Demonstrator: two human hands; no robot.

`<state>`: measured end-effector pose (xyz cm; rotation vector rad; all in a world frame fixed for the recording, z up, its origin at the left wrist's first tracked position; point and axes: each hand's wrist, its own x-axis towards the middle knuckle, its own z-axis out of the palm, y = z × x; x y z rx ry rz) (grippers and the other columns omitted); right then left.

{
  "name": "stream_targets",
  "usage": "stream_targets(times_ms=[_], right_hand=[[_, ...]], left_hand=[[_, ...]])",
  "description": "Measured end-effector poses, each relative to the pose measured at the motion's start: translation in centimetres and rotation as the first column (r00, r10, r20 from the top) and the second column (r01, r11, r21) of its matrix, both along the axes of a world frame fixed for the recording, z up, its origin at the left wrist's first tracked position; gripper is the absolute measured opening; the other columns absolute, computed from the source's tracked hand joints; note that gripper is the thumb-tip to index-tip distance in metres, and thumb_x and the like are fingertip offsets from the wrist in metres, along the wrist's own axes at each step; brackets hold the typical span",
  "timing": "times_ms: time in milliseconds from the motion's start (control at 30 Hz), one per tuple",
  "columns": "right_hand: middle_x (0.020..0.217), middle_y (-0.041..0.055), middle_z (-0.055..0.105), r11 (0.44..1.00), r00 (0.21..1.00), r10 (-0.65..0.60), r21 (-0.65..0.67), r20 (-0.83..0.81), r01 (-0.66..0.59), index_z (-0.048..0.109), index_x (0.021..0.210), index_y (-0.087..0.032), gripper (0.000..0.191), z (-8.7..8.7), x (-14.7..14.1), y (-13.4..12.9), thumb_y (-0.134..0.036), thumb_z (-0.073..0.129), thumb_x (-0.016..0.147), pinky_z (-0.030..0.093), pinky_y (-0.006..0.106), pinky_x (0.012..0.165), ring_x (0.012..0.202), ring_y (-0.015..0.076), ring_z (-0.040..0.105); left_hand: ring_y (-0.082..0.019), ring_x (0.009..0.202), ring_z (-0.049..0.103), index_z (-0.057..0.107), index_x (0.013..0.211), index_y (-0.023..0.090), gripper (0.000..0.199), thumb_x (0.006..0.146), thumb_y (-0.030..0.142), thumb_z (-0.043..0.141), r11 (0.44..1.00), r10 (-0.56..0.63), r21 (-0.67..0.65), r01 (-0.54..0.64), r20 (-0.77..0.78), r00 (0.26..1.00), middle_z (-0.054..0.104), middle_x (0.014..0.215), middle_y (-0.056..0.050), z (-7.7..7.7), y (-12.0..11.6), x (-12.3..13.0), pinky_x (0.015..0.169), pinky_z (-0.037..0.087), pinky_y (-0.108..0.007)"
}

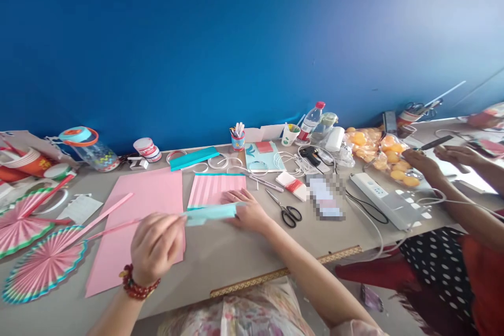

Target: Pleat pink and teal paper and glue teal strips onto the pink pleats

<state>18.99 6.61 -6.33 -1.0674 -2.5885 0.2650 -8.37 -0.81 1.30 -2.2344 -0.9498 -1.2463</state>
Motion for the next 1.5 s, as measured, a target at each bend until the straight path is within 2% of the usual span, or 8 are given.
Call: stream_targets(times_ms=[200,333,533,767,900,1033,1200,1500], right_hand=[[0.125,0.0098,0.065,0.970,0.972,-0.221,0.087,-0.078,0.228,0.068,0.117,-0.021,0.032,1.2,5.3,1.1,-0.024,0.044,0.096,0.045,0.040,0.100,0.114,0.0241,0.057],[0.121,0.0113,0.065,0.845,0.848,-0.530,0.089,0.018,0.527,0.066,0.119,-0.019,0.032,1.9,9.5,2.6,-0.025,0.044,0.097,0.047,0.037,0.091,0.108,0.0254,0.056],[0.117,0.0092,0.065,0.869,0.852,-0.494,0.058,0.175,0.492,0.066,0.111,-0.018,0.025,1.8,9.9,4.6,-0.026,0.049,0.095,0.042,0.031,0.091,0.109,0.0221,0.055],[0.096,0.0114,0.069,0.868,0.821,-0.488,0.066,0.296,0.492,0.063,0.104,-0.015,0.021,4.7,9.7,3.7,-0.019,0.045,0.095,0.041,0.030,0.079,0.095,0.0235,0.061],[0.102,0.0121,0.069,0.866,0.803,-0.489,0.079,0.341,0.494,0.062,0.108,-0.016,0.022,6.7,11.2,0.7,-0.019,0.044,0.095,0.041,0.029,0.074,0.099,0.0251,0.062],[0.093,0.0089,0.070,0.812,0.760,-0.567,0.061,0.316,0.580,0.063,0.110,-0.019,0.026,7.1,13.0,-4.5,-0.025,0.043,0.095,0.044,0.028,0.062,0.078,0.0219,0.066],[0.104,0.0059,0.070,0.909,0.920,-0.392,-0.168,-0.032,0.381,0.061,0.126,-0.027,0.035,5.1,13.3,-12.1,-0.029,0.040,0.099,0.052,0.025,0.070,0.082,0.0168,0.068],[0.095,0.0082,0.067,0.882,0.879,-0.457,-0.198,-0.135,0.428,0.062,0.127,-0.025,0.035,2.0,11.9,-18.1,-0.027,0.040,0.100,0.055,0.025,0.071,0.082,0.0172,0.067]], left_hand=[[-0.021,0.089,0.061,0.065,0.111,0.015,0.025,0.093,0.007,0.049,0.943,-0.225,-0.284,0.174,-0.157,0.962,0.069,0.095,-0.009,-3.6,-3.2,3.1,0.083,0.052,-0.037],[-0.019,0.081,0.058,0.065,0.100,0.018,0.027,0.098,0.013,0.039,0.862,-0.265,-0.487,0.144,-0.189,0.945,0.065,0.086,-0.006,-5.3,-3.0,4.8,0.073,0.052,-0.033],[-0.019,0.088,0.056,0.063,0.102,0.018,0.027,0.097,0.011,0.037,0.712,-0.290,-0.699,0.074,-0.196,0.937,0.062,0.093,-0.006,-6.1,-1.6,5.2,0.078,0.051,-0.034],[-0.020,0.091,0.057,0.062,0.101,0.019,0.021,0.098,0.016,0.041,0.696,-0.258,-0.717,0.022,-0.222,0.940,0.060,0.095,-0.007,-6.1,-1.6,5.8,0.080,0.050,-0.036],[-0.023,0.101,0.056,0.059,0.113,0.018,0.022,0.095,0.016,0.047,0.735,-0.265,-0.677,0.038,-0.235,0.935,0.062,0.108,-0.009,-6.5,-1.6,6.1,0.090,0.049,-0.041],[-0.024,0.106,0.055,0.057,0.120,0.018,0.028,0.093,0.014,0.049,0.791,-0.294,-0.604,0.091,-0.247,0.923,0.061,0.116,-0.010,-6.7,-1.8,6.6,0.094,0.047,-0.043],[-0.020,0.092,0.057,0.062,0.107,0.020,0.020,0.096,0.013,0.046,0.746,-0.353,-0.657,0.108,-0.252,0.901,0.064,0.099,-0.006,-6.5,-1.6,7.6,0.085,0.048,-0.038],[-0.020,0.093,0.054,0.063,0.109,0.021,0.028,0.093,0.006,0.045,0.733,-0.351,-0.676,0.075,-0.281,0.893,0.061,0.102,-0.006,-7.2,-1.4,8.1,0.086,0.048,-0.036]])
